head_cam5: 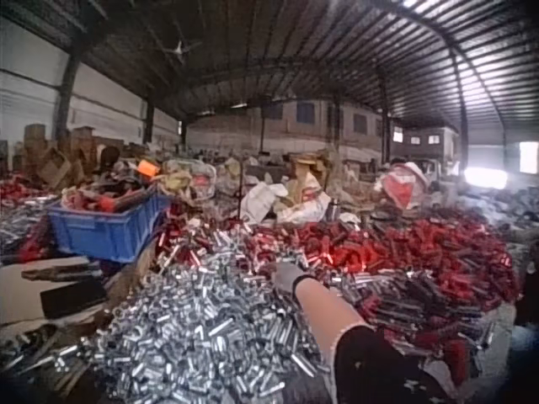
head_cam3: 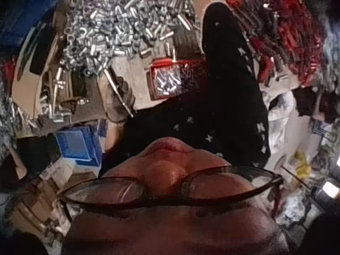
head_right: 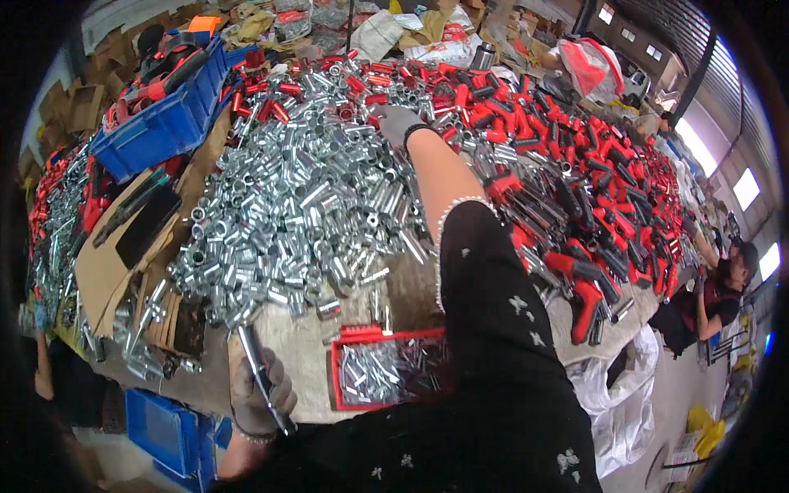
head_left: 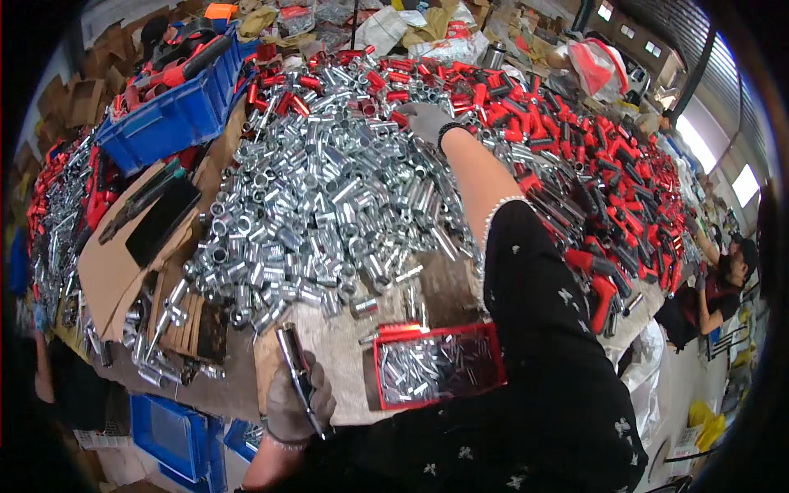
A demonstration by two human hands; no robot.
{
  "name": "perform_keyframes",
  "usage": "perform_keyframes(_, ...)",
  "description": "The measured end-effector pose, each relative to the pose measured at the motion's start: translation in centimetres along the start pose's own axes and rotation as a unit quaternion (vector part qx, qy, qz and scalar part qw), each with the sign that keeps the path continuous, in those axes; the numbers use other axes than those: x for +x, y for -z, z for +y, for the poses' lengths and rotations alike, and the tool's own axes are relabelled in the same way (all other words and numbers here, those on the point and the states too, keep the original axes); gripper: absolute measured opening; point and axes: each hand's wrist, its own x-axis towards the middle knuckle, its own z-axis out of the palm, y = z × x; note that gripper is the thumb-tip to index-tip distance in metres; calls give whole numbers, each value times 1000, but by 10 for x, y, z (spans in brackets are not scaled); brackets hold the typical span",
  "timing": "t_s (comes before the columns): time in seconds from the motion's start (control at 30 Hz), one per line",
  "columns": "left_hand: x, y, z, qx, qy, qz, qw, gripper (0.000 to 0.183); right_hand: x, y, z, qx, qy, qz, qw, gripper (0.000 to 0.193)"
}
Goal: The person assembles hand tools by retrieving metal pins from a tray, inserting springs and metal components into tool bodies, and fitting handles onto the assembled tools by hand.
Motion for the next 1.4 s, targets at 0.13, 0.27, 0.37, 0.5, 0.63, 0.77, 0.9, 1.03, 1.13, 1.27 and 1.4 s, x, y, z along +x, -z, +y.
perform_keyframes(0.13, -8, 12, 8, 18, -20, 66, 997, 44, 26, -12, -47, -266, 73, -45, 960, 44)
perform_keyframes(0.27, 1, 7, 10, 47, 23, -24, 998, 48, 72, -24, 0, -292, -3, -96, 951, 40)
perform_keyframes(0.37, -4, 10, 10, 44, 8, -79, 996, 44, 59, -8, -13, -180, -82, -12, 980, 33)
perform_keyframes(0.5, -2, 9, 5, 35, 31, -35, 998, 45, -37, 47, -26, 189, -50, 134, 971, 51)
perform_keyframes(0.63, -9, 12, 4, 58, 14, -67, 996, 51, -172, 80, -77, 454, -10, 51, 890, 55)
perform_keyframes(0.77, -23, 12, -8, 132, -32, -69, 988, 51, -320, 99, -129, 470, 81, -24, 879, 44)
perform_keyframes(0.9, -65, -35, -35, 284, -23, -57, 957, 50, -436, 95, -153, 534, 38, -40, 844, 44)
perform_keyframes(1.03, -79, -45, -70, 326, 12, -71, 943, 39, -497, 74, -153, 495, 64, -24, 866, 43)
perform_keyframes(1.13, -78, -40, -92, 487, -8, -114, 866, 34, -533, 51, -158, 491, 47, -48, 869, 42)
perform_keyframes(1.27, -84, -40, -110, 551, 72, -181, 811, 42, -563, 40, -156, 293, 110, -142, 939, 44)
perform_keyframes(1.4, -76, -51, -132, 621, -34, -200, 757, 52, -576, 34, -160, 233, 18, -118, 965, 41)
